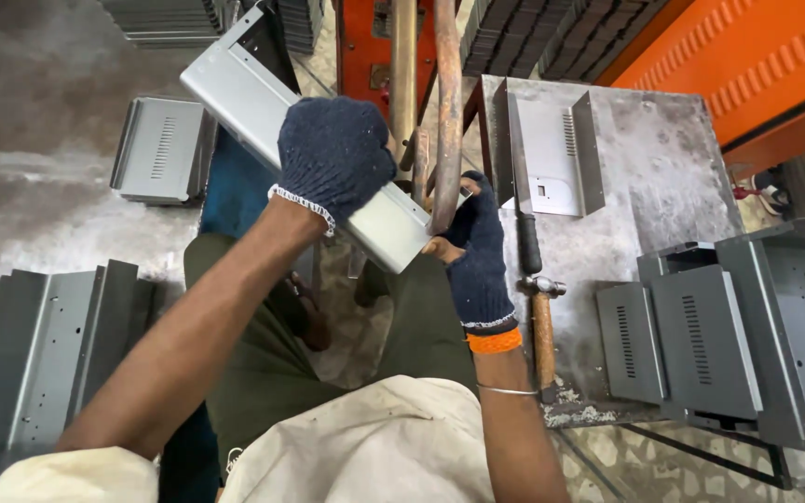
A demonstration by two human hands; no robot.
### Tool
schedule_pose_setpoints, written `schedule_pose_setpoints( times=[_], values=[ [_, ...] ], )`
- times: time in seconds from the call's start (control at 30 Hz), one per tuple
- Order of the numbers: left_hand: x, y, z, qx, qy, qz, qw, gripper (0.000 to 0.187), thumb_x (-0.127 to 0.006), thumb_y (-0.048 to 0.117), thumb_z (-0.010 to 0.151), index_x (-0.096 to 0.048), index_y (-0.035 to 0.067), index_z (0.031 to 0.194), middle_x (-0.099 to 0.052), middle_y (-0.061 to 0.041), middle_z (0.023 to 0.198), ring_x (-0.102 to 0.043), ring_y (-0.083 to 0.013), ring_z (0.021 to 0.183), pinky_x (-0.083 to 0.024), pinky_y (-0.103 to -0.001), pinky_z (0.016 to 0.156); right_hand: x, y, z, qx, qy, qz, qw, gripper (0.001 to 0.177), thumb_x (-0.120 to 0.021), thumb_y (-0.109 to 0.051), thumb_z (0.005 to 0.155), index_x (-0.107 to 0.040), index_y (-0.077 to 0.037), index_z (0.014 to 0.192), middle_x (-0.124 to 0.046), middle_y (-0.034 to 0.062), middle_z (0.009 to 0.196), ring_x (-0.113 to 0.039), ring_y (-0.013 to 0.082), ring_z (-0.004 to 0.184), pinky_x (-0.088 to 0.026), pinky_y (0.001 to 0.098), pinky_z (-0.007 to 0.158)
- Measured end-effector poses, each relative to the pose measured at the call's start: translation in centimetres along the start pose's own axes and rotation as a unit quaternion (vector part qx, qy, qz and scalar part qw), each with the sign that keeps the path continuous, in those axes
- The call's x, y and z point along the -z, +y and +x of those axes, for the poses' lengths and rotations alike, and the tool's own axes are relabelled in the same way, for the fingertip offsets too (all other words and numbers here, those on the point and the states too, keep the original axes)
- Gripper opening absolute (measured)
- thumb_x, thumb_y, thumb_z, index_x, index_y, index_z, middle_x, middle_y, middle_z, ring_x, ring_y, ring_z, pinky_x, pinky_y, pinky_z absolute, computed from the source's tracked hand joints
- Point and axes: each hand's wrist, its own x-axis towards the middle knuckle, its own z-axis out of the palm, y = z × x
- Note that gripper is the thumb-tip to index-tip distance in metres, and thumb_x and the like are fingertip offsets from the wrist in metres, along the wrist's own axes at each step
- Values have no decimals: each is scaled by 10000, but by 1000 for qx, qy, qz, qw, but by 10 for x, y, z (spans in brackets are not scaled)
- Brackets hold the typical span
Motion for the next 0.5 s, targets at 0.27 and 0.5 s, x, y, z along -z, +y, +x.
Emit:
schedule_pose_setpoints(
  times=[0.27,0.5],
  values=[
    [13,3,-1,-59,-2,2,998,191,-700,276,756,-809,122,786,-737,-115,677,-660,-278,475,-540,-410,592,1,-1,-2,16,21,-212,977,763,-778,-55,665,-494,-54,1373,-465,145,1489,-438,312,1426,-299,406,1253],
    [16,4,2,-62,-17,8,998,220,-708,300,741,-809,110,786,-729,-122,677,-667,-294,491,-547,-424,579,-16,-22,3,-25,3,-50,998,690,-797,-145,769,-452,-62,1361,-393,106,1470,-366,273,1421,-237,394,1253]
  ],
)
